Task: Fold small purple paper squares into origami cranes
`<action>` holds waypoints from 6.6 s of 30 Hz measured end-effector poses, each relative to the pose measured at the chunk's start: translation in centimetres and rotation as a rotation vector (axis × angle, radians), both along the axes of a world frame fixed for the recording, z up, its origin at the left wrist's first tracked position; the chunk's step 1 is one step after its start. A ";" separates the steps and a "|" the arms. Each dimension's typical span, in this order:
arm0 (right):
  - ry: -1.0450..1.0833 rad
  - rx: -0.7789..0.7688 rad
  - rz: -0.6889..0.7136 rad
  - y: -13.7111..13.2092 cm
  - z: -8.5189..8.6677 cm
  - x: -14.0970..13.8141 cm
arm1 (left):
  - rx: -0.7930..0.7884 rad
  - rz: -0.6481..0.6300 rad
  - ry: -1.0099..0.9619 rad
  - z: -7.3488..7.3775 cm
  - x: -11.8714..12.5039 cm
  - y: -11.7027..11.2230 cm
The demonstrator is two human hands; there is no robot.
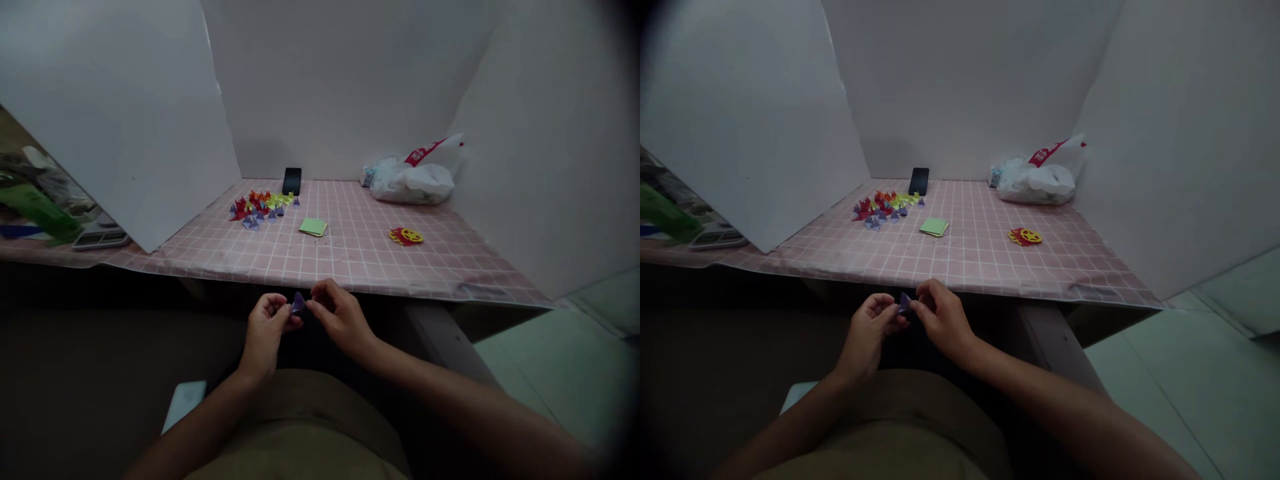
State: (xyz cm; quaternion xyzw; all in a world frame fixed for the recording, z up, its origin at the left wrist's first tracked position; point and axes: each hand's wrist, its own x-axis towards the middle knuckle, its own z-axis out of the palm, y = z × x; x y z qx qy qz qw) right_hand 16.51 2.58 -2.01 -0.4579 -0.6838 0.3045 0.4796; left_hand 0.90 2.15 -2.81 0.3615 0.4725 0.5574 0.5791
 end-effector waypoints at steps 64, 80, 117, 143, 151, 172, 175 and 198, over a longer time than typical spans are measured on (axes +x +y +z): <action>0.176 -0.250 0.125 -0.3 -1.6 -1.0 | 0.094 -0.173 0.164 -0.9 0.4 -0.4; 0.466 -0.395 0.184 -0.1 -2.0 -1.0 | 0.009 -0.161 0.099 -0.2 0.0 -0.4; 0.516 -0.421 0.197 -0.3 -1.8 -1.8 | 0.048 -0.178 0.138 -0.4 -0.1 -0.5; 0.533 -0.450 0.276 -0.4 -1.1 -1.5 | 0.130 -0.226 0.216 -0.3 -0.8 -0.6; 0.570 -0.484 0.281 -0.6 -0.7 -1.5 | 0.121 -0.203 0.199 0.1 -0.6 -0.5; 0.524 -0.454 0.244 -0.5 -0.8 -1.3 | 0.115 -0.204 0.185 0.0 -0.6 -0.6; 0.519 -0.465 0.236 -0.6 -0.7 -1.3 | 0.116 -0.201 0.191 -0.1 -0.6 -0.6; 0.535 -0.465 0.260 -0.5 -1.2 -1.4 | 0.127 -0.173 0.186 -0.5 -0.2 -0.9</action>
